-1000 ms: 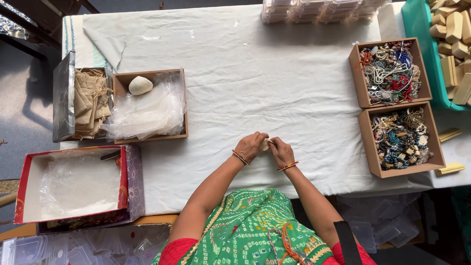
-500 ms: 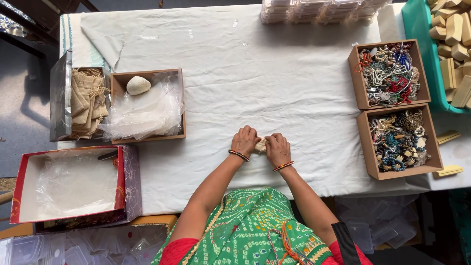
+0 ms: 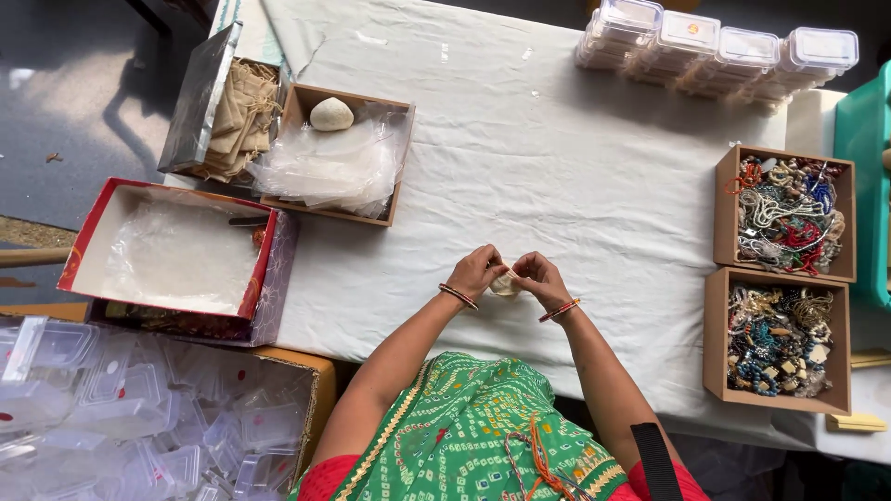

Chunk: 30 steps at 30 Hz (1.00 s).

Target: The person places a necklace into a small plastic bag, then into a cloth pouch, and finally into a plastic container. They repeat this process with a second necklace.

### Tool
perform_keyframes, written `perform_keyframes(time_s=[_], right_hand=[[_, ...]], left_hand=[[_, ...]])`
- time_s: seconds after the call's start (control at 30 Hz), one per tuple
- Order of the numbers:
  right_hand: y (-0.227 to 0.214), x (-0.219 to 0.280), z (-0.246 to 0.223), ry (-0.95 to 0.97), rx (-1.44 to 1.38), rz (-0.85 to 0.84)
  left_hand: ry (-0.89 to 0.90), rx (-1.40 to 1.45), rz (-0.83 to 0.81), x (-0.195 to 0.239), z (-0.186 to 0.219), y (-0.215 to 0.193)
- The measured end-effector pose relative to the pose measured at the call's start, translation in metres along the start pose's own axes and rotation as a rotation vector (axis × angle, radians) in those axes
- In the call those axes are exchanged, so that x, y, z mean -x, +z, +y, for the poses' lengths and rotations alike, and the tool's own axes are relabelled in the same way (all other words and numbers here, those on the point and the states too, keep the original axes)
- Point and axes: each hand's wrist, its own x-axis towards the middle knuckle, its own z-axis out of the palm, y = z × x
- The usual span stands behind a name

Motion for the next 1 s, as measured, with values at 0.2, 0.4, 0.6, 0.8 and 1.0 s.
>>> perform_keyframes(time_s=[0.2, 0.4, 0.6, 0.8, 1.0], right_hand=[[0.037, -0.015, -0.013, 0.028, 0.040, -0.177], [-0.014, -0.024, -0.001, 0.109, -0.086, 0.241], [-0.031, -0.023, 0.021, 0.207, -0.138, 0.383], [-0.018, -0.023, 0.014, 0.215, -0.068, 0.399], [-0.021, -0.018, 0.015, 0.205, -0.061, 0.379]], left_hand=[[0.194, -0.384, 0.277, 0.046, 0.048, -0.066], [-0.180, -0.995, 1.049, 0.195, 0.058, -0.255], [-1.048, -1.035, 1.167, 0.366, -0.025, -0.330], [-1.163, -1.044, 1.069, 0.418, -0.103, -0.323], [-1.208, -0.992, 1.150, 0.402, -0.050, -0.334]])
